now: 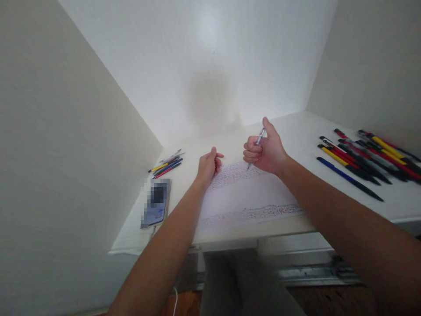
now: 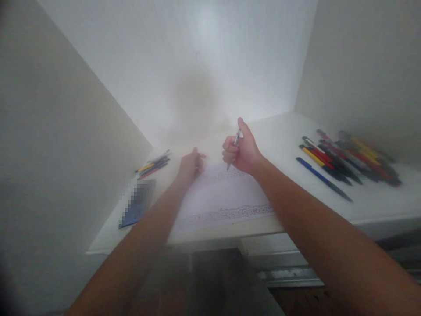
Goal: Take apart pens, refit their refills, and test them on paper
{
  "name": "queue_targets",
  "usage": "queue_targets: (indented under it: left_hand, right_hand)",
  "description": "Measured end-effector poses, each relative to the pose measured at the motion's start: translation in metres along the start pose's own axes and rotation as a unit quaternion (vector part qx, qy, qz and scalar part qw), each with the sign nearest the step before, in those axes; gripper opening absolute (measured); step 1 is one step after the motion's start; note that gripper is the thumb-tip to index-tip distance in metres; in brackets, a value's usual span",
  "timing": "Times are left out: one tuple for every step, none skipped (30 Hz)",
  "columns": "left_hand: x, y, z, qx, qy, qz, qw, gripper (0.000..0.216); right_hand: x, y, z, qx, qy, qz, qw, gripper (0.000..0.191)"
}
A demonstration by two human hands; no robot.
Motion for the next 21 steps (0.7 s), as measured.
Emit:
queue_targets:
  left_hand:
    - [0.000, 0.000, 0.000, -0.003, 0.001, 0.004, 1.000, 0.051]
    - [-0.002, 0.000, -0.001, -0.002, -0.003, 0.006, 1.000, 0.051]
    - [-0.003, -0.002, -0.002, 0.002, -0.010, 0.008, 1.000, 0.050]
    - [-0.004, -0.003, -0.002, 0.007, -0.015, 0.011, 1.000, 0.050]
    - [-0.005, -0.004, -0.002, 0.012, -0.017, 0.015, 1.000, 0.049]
    - [-0.004, -0.005, -0.002, 0.017, -0.014, 0.021, 1.000, 0.049]
    - [-0.002, -0.006, -0.002, 0.021, -0.009, 0.027, 0.999, 0.049]
    - [-0.001, -0.006, -0.001, 0.024, -0.004, 0.033, 0.999, 0.049]
    - [0.000, -0.007, 0.000, 0.026, -0.002, 0.039, 0.999, 0.049]
    - [0.001, -0.007, 0.000, 0.030, -0.002, 0.043, 0.999, 0.049]
    - [0.000, -0.007, 0.001, 0.032, -0.003, 0.046, 0.998, 0.049]
    - [0.000, -0.007, 0.001, 0.034, -0.005, 0.048, 0.998, 0.049]
    - [0.000, -0.008, 0.001, 0.037, -0.006, 0.052, 0.998, 0.049]
    - [-0.001, -0.008, 0.001, 0.041, -0.009, 0.056, 0.998, 0.049]
    - [-0.002, -0.009, 0.001, 0.045, -0.013, 0.063, 0.997, 0.050]
    - [-0.003, -0.009, 0.000, 0.048, -0.016, 0.071, 0.996, 0.050]
    - [-0.003, -0.010, 0.000, 0.047, -0.019, 0.080, 0.995, 0.050]
    - [-0.004, -0.009, 0.000, 0.044, -0.020, 0.088, 0.995, 0.050]
    - [-0.004, -0.008, 0.001, 0.038, -0.022, 0.092, 0.995, 0.050]
    - [-0.004, -0.007, 0.002, 0.031, -0.023, 0.093, 0.995, 0.049]
    - [-0.004, -0.006, 0.002, 0.023, -0.026, 0.093, 0.995, 0.049]
  right_hand:
    - [0.000, -0.001, 0.000, 0.003, 0.000, -0.007, 1.000, 0.067]
    - [0.000, -0.001, 0.001, 0.005, 0.000, -0.012, 1.000, 0.064]
    - [-0.001, -0.001, 0.001, 0.005, -0.004, -0.015, 1.000, 0.061]
    - [-0.003, 0.000, 0.002, 0.004, -0.011, -0.018, 1.000, 0.059]
    - [-0.005, 0.001, 0.002, 0.001, -0.020, -0.019, 1.000, 0.057]
    - [-0.008, 0.003, 0.002, -0.004, -0.030, -0.019, 0.999, 0.055]
    - [-0.010, 0.005, 0.001, -0.012, -0.039, -0.017, 0.999, 0.054]
    - [-0.013, 0.007, 0.001, -0.021, -0.046, -0.013, 0.999, 0.053]
    - [-0.015, 0.009, 0.001, -0.031, -0.052, -0.010, 0.998, 0.051]
    - [-0.017, 0.012, 0.000, -0.041, -0.057, -0.008, 0.997, 0.050]
    - [-0.020, 0.015, -0.001, -0.048, -0.064, -0.009, 0.997, 0.049]
    - [-0.022, 0.017, -0.002, -0.051, -0.071, -0.014, 0.996, 0.048]
    - [-0.025, 0.019, -0.002, -0.050, -0.079, -0.020, 0.995, 0.047]
    - [-0.027, 0.020, -0.003, -0.045, -0.087, -0.027, 0.995, 0.046]
    - [-0.030, 0.021, -0.003, -0.038, -0.095, -0.034, 0.994, 0.045]
    - [-0.032, 0.023, -0.004, -0.031, -0.101, -0.043, 0.993, 0.044]
    - [-0.033, 0.024, -0.004, -0.024, -0.105, -0.054, 0.993, 0.044]
    - [-0.035, 0.026, -0.004, -0.018, -0.107, -0.064, 0.992, 0.044]
    - [-0.036, 0.028, -0.003, -0.013, -0.109, -0.074, 0.991, 0.045]
    - [-0.037, 0.029, -0.003, -0.008, -0.111, -0.083, 0.990, 0.046]
    - [-0.039, 0.030, -0.003, -0.004, -0.114, -0.090, 0.989, 0.047]
Point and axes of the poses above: each hand's wrist, its own z-axis towards the middle knuckle, its own y-axis out of the back of the hand, x = y × z, the point moved 10 cm from there along z, towards the middle knuckle, and after that the axes turned 13 degrees about y, right-handed, at the moved point
